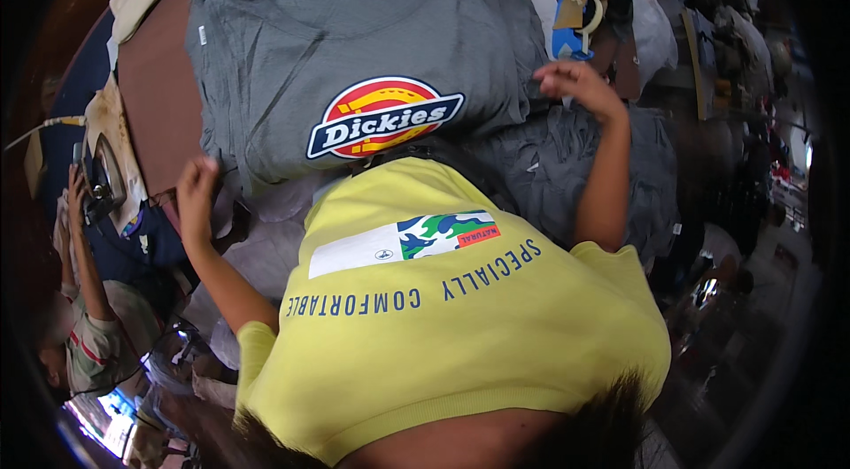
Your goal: The person folds gray t-shirts at a workstation, using shears to trim loose threads from one shirt before finishing the fold and placing it onto a stack.
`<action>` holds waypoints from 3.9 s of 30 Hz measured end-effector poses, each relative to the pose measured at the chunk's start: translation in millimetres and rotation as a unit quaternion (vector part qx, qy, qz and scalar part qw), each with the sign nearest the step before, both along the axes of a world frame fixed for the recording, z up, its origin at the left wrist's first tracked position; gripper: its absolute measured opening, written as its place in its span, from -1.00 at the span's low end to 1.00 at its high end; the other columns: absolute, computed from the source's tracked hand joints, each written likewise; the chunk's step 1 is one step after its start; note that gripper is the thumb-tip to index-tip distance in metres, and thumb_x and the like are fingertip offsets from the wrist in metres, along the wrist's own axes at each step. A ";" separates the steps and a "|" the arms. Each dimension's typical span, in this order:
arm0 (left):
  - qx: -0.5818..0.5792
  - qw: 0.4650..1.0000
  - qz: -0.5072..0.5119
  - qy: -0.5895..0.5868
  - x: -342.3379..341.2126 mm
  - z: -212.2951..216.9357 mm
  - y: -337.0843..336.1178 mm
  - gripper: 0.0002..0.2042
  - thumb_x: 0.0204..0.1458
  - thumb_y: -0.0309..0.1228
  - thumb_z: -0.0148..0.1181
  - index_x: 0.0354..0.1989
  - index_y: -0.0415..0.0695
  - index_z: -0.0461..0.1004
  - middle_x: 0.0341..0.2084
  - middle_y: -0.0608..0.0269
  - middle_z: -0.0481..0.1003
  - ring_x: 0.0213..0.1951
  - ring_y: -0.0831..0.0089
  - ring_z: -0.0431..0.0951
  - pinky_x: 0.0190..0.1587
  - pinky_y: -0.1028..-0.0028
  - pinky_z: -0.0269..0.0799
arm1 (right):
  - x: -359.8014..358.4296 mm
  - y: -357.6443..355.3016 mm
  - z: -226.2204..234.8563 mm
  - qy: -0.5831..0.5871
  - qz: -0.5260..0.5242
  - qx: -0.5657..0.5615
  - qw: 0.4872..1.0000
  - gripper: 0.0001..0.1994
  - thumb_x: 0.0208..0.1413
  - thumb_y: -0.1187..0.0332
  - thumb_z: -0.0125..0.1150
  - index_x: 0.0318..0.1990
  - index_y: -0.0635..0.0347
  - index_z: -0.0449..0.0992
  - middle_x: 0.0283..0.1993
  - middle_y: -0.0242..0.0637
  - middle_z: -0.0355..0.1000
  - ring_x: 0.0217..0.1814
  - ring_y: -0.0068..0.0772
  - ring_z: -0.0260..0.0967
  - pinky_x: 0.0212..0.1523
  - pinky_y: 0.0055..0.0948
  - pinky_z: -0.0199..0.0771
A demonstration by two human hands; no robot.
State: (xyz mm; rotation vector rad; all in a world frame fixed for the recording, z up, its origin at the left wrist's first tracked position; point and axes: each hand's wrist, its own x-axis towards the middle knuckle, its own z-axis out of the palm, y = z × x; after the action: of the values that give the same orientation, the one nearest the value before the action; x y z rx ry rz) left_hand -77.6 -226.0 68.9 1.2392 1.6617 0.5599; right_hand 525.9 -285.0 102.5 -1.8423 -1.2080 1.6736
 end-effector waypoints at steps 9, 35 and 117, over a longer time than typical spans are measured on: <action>-0.016 1.000 -0.019 -0.017 14.0 -43.3 -66.7 -0.75 -0.06 -0.39 0.23 -0.25 -0.21 0.37 -0.49 0.45 0.34 -0.42 0.70 0.30 -0.35 0.68 0.21 | -29.3 -61.9 -54.7 -0.157 0.051 0.115 0.980 -0.59 -0.13 0.28 0.32 -0.10 0.26 0.44 -0.21 -0.30 0.40 -0.21 -0.53 0.31 -0.17 -0.55 0.33; 0.451 0.845 0.046 0.284 88.1 -10.4 -41.4 -0.72 -0.22 -0.68 0.00 -0.27 -0.18 0.41 -0.30 0.10 0.40 -0.15 0.20 0.37 -0.03 0.27 0.22 | -64.1 -40.9 -21.9 -0.467 -0.125 0.270 0.833 -0.84 -0.06 0.41 0.16 -0.30 0.18 0.40 -0.28 -0.25 0.47 -0.22 -0.14 0.42 -0.23 -0.25 0.35; 0.426 0.839 -0.091 0.326 131.9 -30.4 259.3 -0.63 0.07 -0.02 -0.09 -0.40 -0.12 0.32 -0.50 0.08 0.49 -0.45 0.06 0.48 -0.45 0.19 0.33 | -66.9 255.9 -48.2 -0.363 0.046 0.466 0.805 -0.72 0.00 0.05 0.10 -0.31 0.03 0.51 -0.44 -0.14 0.45 -0.40 -0.10 0.42 -0.40 -0.29 0.36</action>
State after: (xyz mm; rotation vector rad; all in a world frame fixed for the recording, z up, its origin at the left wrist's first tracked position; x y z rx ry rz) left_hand 54.3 33.2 38.5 2.4290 1.8500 0.8678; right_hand 458.9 -29.1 54.3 -1.7129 -1.9386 0.1337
